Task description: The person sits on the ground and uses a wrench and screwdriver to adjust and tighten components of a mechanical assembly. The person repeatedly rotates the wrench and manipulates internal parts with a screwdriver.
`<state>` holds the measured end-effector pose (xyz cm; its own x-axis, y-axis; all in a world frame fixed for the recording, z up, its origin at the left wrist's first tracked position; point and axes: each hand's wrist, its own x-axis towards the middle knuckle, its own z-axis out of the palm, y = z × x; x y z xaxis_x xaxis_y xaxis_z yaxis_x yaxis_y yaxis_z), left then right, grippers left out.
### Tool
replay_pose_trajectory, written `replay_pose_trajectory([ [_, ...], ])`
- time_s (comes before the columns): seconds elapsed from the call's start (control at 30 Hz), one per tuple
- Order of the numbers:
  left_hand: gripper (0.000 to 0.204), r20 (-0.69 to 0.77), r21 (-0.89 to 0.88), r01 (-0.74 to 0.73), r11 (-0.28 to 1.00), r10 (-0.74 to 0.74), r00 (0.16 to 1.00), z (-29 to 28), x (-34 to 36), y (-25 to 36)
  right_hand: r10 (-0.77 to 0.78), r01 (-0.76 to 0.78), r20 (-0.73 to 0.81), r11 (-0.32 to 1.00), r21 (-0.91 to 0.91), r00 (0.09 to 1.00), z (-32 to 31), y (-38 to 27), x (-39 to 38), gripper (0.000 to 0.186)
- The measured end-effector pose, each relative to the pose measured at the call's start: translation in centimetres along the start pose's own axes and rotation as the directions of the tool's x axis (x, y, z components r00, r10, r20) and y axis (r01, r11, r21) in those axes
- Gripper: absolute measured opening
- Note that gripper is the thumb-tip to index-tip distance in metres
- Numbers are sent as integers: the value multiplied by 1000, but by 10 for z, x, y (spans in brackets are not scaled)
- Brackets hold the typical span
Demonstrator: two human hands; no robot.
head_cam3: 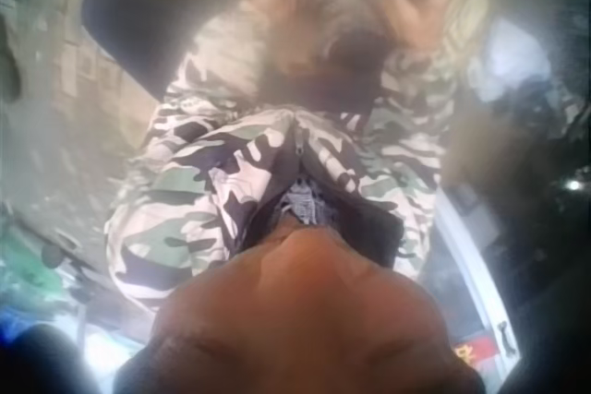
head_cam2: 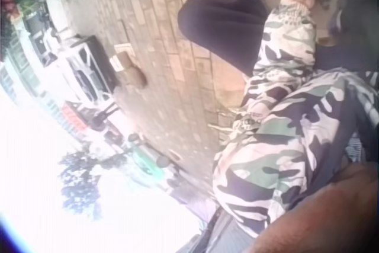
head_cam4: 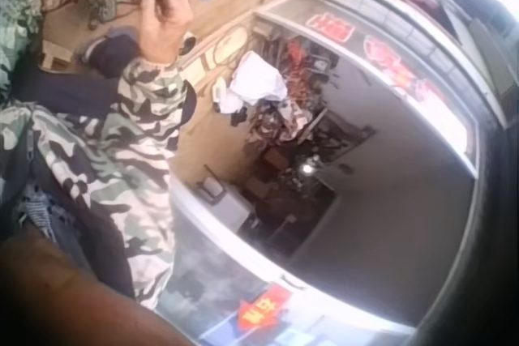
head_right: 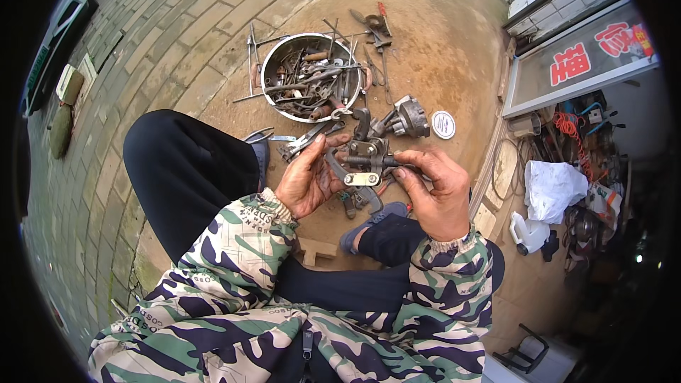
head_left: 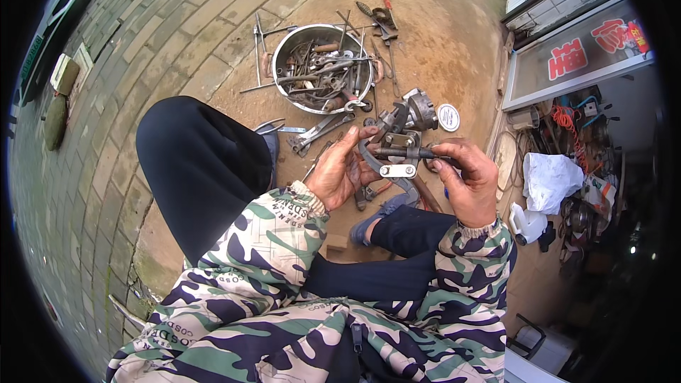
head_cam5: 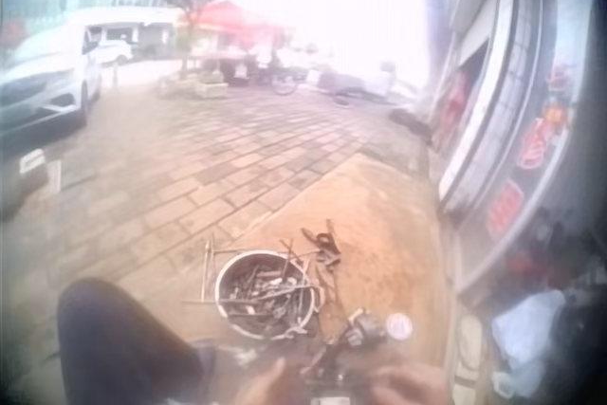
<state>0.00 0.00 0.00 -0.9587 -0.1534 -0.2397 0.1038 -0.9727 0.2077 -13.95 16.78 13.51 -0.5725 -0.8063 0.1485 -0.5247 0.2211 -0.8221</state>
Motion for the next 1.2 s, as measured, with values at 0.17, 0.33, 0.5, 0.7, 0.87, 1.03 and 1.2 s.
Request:
replay_pose_trajectory([
  [0.17,36,9,13,3,1000,-3,1000,-9,2,-4,-259,255,22,927,-274,966,9,-8,6,27],
  [0.33,34,-40,87,34,996,-31,999,-5,2,-7,-288,284,30,910,-303,957,11,-6,6,25],
  [0.5,34,-141,521,-16,854,104,984,-8,1,-11,-277,291,89,907,-305,957,11,-2,4,24],
  [0.7,29,-285,644,-3,765,243,927,-23,12,-8,-222,213,5,929,-302,975,9,-2,2,23],
  [0.87,28,-601,612,112,783,368,709,-102,22,-9,-115,119,33,932,-341,993,15,10,0,19],
  [1.03,25,-711,685,374,624,462,530,-194,39,-22,-31,36,19,918,-394,999,14,24,-8,19],
  [1.2,26,-631,759,615,212,472,616,-261,49,-47,-2,-10,-30,914,-405,1000,9,24,-13,20],
])
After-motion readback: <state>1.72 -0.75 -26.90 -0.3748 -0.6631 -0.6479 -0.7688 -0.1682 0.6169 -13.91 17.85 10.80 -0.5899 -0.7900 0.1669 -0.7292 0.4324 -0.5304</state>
